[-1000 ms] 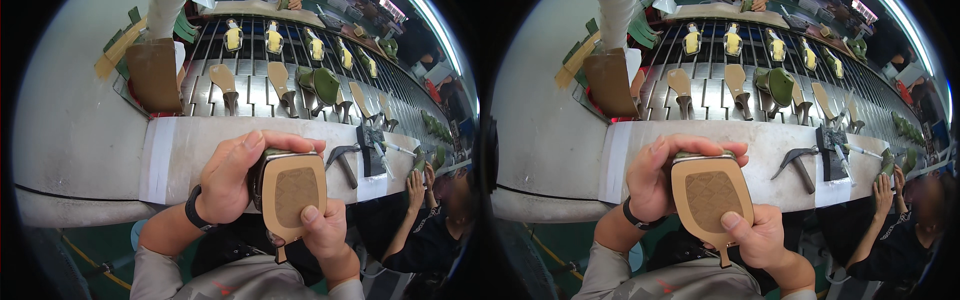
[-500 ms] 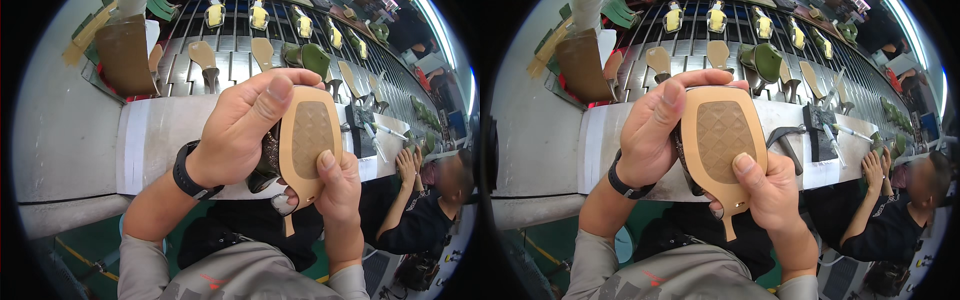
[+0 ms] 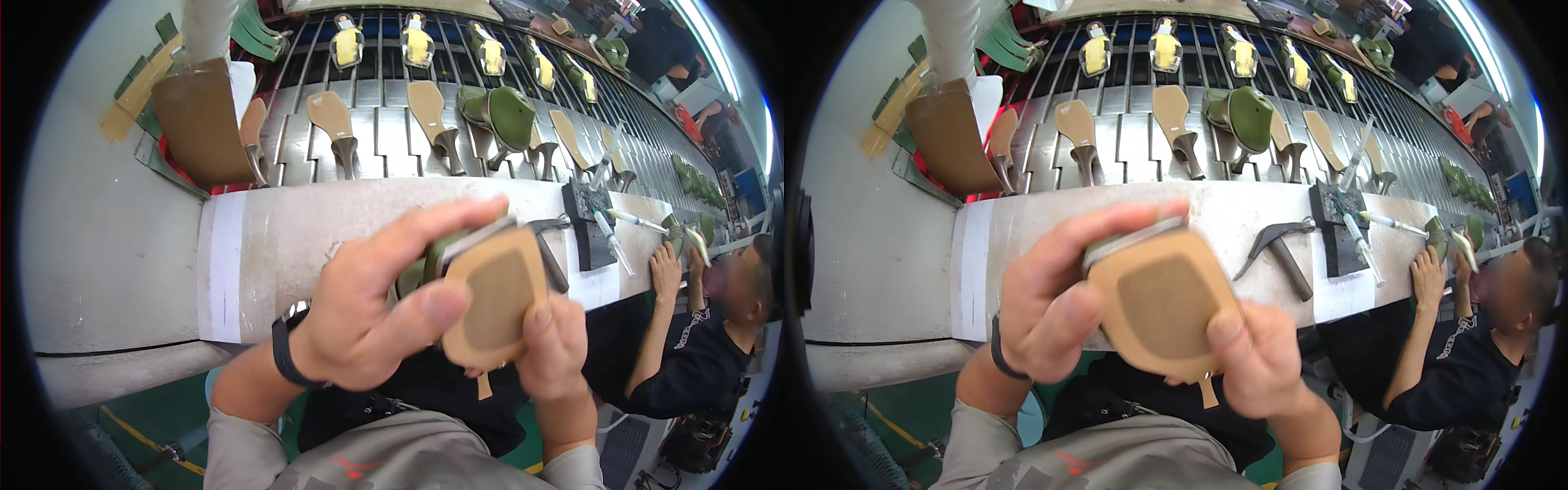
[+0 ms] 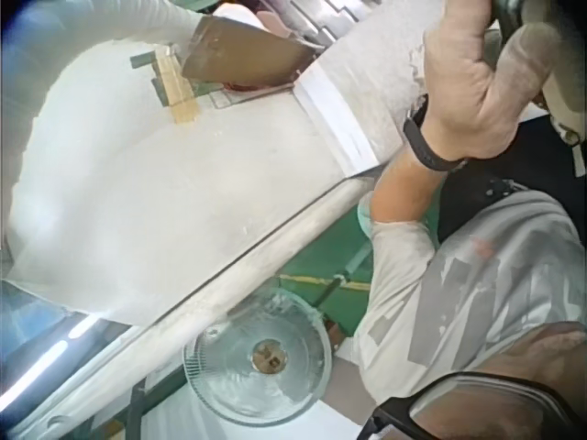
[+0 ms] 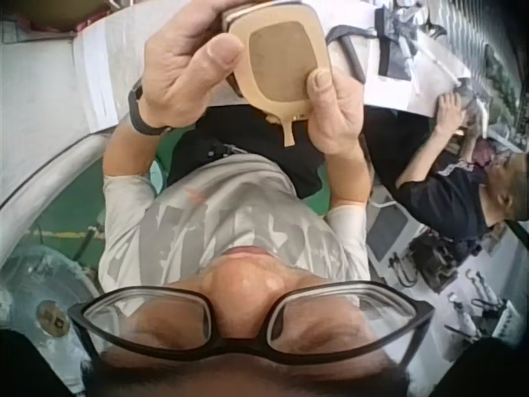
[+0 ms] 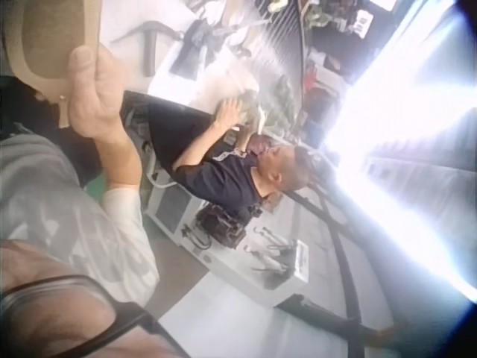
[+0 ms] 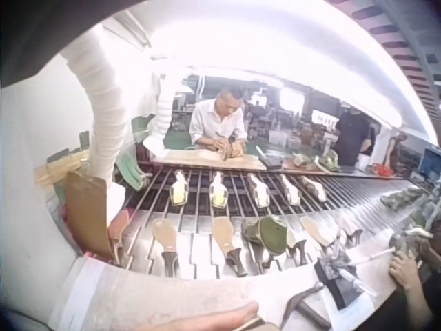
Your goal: The person attaches outsoles to heeled shoes on shoe lasts by pressing the soles onto the shoe uppers by hand, hammering the edges with a hammer, applying adhesive with a syringe, and placing the shoes onto a conveyor belt.
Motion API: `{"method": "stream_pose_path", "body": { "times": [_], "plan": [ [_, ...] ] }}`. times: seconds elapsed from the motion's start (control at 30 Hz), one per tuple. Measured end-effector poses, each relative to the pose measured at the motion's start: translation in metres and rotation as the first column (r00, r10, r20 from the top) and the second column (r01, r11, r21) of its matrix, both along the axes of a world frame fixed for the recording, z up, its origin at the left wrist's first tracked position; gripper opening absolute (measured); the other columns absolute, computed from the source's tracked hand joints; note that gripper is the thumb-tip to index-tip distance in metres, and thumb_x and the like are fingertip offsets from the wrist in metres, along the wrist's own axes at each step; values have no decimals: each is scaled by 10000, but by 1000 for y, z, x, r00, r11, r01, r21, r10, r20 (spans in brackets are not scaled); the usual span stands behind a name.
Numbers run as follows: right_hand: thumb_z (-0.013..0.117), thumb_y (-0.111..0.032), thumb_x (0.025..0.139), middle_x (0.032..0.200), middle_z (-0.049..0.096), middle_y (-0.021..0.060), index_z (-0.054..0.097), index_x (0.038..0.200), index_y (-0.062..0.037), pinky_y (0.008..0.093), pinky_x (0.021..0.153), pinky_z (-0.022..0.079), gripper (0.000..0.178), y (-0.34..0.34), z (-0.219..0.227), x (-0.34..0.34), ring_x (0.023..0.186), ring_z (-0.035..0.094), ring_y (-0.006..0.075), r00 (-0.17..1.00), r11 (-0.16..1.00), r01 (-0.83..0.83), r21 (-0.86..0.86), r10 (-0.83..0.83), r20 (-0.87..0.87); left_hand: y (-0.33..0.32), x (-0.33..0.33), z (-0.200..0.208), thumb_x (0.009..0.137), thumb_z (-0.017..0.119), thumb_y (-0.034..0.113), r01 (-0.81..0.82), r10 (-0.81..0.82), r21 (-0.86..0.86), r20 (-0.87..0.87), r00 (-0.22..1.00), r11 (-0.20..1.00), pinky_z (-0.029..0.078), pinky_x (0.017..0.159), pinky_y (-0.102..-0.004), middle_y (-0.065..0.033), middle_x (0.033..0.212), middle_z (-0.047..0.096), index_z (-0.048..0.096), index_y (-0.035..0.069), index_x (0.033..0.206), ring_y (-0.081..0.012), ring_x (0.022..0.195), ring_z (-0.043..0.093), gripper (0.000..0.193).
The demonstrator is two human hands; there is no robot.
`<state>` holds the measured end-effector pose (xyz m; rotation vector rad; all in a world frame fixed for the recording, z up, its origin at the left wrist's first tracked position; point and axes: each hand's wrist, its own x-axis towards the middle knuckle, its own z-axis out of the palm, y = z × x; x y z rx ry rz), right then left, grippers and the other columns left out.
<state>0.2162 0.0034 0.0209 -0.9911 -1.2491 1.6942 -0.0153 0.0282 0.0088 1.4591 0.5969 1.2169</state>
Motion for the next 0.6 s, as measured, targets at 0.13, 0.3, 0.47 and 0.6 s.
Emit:
{"method": "stream_pose_path", "body": {
  "times": [0.13, 0.3, 0.47, 0.6],
  "plan": [
    [539, -385, 1118, 625, 645, 79, 717, 988, 52, 331, 509, 500, 490, -22, -8, -8, 528, 650, 206, 953, 862, -182, 473, 36, 302, -41, -8, 1, 1116, 518, 373, -102, 103, 25, -19, 995, 994, 436, 1183, -522, -373, 1422, 595, 513, -85, 1431, -397, 1300, 647, 556],
    [705, -222, 1030, 633, 561, 99, 691, 905, 16, 371, 470, 444, 269, -39, -16, -28, 496, 558, 282, 956, 802, -225, 554, 71, 286, -60, -23, 1, 1101, 532, 253, -191, 189, 55, 46, 981, 980, 462, 1155, -530, -349, 1295, 683, 606, -46, 1307, -378, 1219, 706, 371],
    [745, -220, 997, 640, 576, 100, 704, 916, -9, 380, 473, 465, 230, -43, -13, -47, 507, 581, 282, 941, 791, -263, 552, 85, 327, -74, -32, 8, 1039, 659, 75, -270, 277, -61, 155, 948, 961, 478, 1144, -476, -284, 1253, 731, 653, -37, 1192, -293, 1193, 728, 190],
    [777, -209, 964, 656, 603, 104, 711, 955, -21, 389, 484, 493, 199, -46, -17, -55, 526, 614, 292, 923, 758, -325, 566, 125, 363, -77, -35, 27, 991, 759, 197, -403, 400, 1, -116, 909, 915, 557, 1065, -539, -283, 1017, 746, 556, 22, 1036, -354, 976, 780, 271]
  ]
}}
